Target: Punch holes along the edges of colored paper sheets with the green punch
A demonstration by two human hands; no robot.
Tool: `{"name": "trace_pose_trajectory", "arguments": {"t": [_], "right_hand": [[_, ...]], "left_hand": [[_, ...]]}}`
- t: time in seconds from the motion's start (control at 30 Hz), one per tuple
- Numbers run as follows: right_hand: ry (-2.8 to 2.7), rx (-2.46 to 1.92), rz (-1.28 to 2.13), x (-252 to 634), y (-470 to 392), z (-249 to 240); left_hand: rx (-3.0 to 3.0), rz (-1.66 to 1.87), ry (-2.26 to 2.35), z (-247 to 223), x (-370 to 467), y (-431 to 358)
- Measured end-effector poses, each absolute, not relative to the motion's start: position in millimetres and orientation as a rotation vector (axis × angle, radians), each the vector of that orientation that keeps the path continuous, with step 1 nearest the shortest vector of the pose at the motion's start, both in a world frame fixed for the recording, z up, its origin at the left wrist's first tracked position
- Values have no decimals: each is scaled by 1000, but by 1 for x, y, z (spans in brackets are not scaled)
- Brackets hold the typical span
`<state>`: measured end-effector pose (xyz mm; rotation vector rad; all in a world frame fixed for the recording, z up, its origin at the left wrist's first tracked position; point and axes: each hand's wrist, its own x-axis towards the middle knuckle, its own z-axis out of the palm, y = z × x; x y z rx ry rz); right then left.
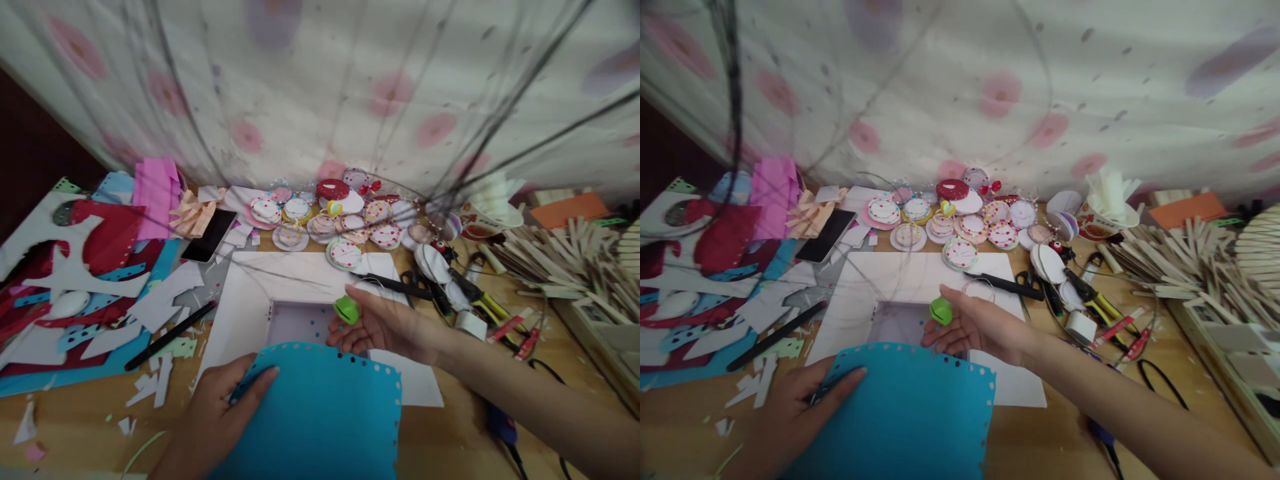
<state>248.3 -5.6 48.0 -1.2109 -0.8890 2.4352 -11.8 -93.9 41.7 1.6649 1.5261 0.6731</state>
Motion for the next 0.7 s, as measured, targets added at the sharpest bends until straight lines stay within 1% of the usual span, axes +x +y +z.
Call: {"name": "trace_pose_trajectory", "arguments": {"t": [0.1,0.17,0.37,0.47,0.7], "right_hand": [[-1194,-1271,2214,245,-11,52],[-1305,-1261,2127,243,-13,55],[-1225,-1184,2141,244,-12,56],[-1308,-1161,2105,245,-12,55],[-1882,-1187,1658,248,-14,70]], "left_hand": [[1684,634,1546,40,-11,-93],[1679,619,1551,39,-11,-93],[1662,606,1532,42,-12,-95],[1658,628,1534,42,-12,-95],[1724,691,1542,46,-8,-92]]}}
